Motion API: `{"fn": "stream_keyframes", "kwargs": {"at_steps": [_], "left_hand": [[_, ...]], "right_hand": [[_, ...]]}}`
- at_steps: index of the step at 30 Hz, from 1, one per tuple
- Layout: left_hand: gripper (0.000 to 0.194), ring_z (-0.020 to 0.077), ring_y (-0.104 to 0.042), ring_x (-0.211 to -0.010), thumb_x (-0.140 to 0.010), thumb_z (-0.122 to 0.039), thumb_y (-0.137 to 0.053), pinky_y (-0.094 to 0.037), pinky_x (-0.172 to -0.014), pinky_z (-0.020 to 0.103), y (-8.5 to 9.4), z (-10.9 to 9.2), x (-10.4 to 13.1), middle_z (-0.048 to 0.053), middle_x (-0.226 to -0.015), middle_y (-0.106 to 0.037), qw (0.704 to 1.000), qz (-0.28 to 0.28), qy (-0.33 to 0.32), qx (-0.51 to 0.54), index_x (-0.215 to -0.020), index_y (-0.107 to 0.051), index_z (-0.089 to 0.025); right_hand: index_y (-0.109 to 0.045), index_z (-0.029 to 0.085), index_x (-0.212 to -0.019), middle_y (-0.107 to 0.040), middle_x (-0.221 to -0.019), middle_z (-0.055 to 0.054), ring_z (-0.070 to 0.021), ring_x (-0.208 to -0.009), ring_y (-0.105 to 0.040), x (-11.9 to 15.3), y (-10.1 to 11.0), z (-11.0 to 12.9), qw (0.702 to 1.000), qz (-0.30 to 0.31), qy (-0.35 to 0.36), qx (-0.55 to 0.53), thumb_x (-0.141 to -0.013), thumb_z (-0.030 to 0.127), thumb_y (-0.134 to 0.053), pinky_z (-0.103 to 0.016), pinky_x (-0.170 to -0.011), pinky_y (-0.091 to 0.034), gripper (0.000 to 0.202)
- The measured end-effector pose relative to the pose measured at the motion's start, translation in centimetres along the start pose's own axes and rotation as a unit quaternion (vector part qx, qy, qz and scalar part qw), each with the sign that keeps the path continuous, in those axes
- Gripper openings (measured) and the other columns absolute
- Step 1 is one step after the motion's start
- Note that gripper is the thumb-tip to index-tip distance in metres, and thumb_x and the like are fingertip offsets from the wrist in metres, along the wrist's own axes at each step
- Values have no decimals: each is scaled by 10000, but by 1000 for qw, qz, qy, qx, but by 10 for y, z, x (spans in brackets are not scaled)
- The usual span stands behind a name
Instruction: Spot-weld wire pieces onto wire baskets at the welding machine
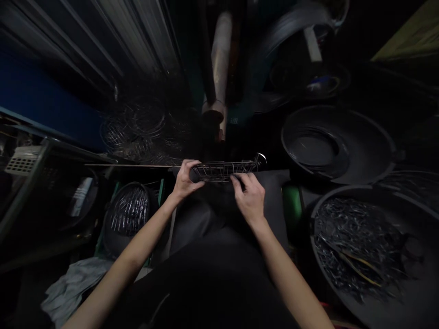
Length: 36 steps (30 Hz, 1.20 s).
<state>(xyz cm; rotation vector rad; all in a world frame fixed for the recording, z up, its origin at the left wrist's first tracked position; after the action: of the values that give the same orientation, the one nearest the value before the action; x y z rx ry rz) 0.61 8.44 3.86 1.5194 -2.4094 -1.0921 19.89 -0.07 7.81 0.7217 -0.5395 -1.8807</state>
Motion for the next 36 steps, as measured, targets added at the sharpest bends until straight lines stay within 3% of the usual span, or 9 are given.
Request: {"fn": "stream_keyframes", "kwargs": {"at_steps": [7, 14, 21, 28, 31, 33, 35, 36], "left_hand": [[849, 275, -324, -1287, -523, 101, -856, -386, -1049, 363, -2, 33, -9, 105, -1179, -440, 1000, -29, -5, 11, -1187, -403, -171], [831, 262, -335, -1285, -523, 122, -841, -407, -1041, 364, -10, 56, -19, 95, -1175, -456, 997, -51, 31, 39, -1163, -396, -169], [810, 272, -347, -1275, -538, 84, -861, -400, -1060, 408, -22, 68, -26, 95, -1158, -467, 997, -57, 37, 47, -1147, -382, -153], [708, 257, -324, -1285, -603, 29, -847, -361, -1097, 376, -13, 68, -33, 59, -1135, -469, 997, -65, -3, 45, -1133, -415, -154], [586, 262, -364, -1252, -677, -26, -812, -350, -1092, 391, -12, 74, -32, 54, -1075, -475, 995, -70, -8, 66, -1109, -431, -133], [474, 273, -428, -1194, -788, -313, -754, -427, -1009, 437, -12, 77, -30, 71, -1090, -476, 993, -88, -11, 73, -1113, -446, -159], [596, 285, -515, -1064, -784, -583, -691, -482, -915, 502, -11, 75, -25, 76, -1105, -486, 994, -102, -2, 29, -1160, -433, -200], [567, 301, -510, -1071, -783, -573, -709, -481, -900, 529, -10, 70, -23, 78, -1116, -485, 996, -86, -10, 32, -1130, -447, -209]], "right_hand": [[-626, 88, -846, -545, -769, -24, -68, -673, -512, -26, -24, 6, 996, -36, 78, 28, -858, 203, -561, -171, -640, -415, 133], [-611, 79, -830, -532, -750, -40, -91, -672, -511, -47, -40, 14, 989, -58, 124, 47, -864, 188, -548, -198, -640, -411, 131], [-600, 74, -838, -521, -760, -44, -95, -681, -504, -50, -43, 10, 987, -65, 135, 54, -863, 181, -545, -195, -652, -415, 123], [-626, 62, -821, -548, -737, -58, -115, -680, -523, -49, -53, 8, 983, -92, 145, 67, -885, 214, -516, -218, -651, -426, 198], [-634, 62, -988, -600, -870, -59, -112, -807, -565, -38, -37, 14, 989, -85, 108, 52, -866, 207, -553, -205, -763, -444, 206], [-620, 53, -1070, -605, -932, -67, -107, -856, -568, -26, -13, 8, 993, -72, 89, 39, -862, 218, -563, -201, -806, -443, 272], [-629, 73, -1065, -607, -931, -53, -93, -841, -566, -8, 23, -15, 995, -68, 52, 53, -873, 234, -548, -194, -804, -438, 263], [-641, 85, -1027, -609, -918, -46, -93, -832, -566, 3, 45, -36, 994, -74, 9, 79, -880, 244, -536, -197, -794, -437, 241]]}}
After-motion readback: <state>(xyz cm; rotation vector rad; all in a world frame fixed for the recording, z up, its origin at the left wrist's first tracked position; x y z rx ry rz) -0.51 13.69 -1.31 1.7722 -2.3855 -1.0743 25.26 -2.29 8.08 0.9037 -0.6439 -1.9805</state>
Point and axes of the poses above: each hand's wrist, its own x-axis away from the middle knuckle, its own y-axis out of the back of the hand, z = x × y, the point moved 4 cm from there along -x, towards the middle knuckle
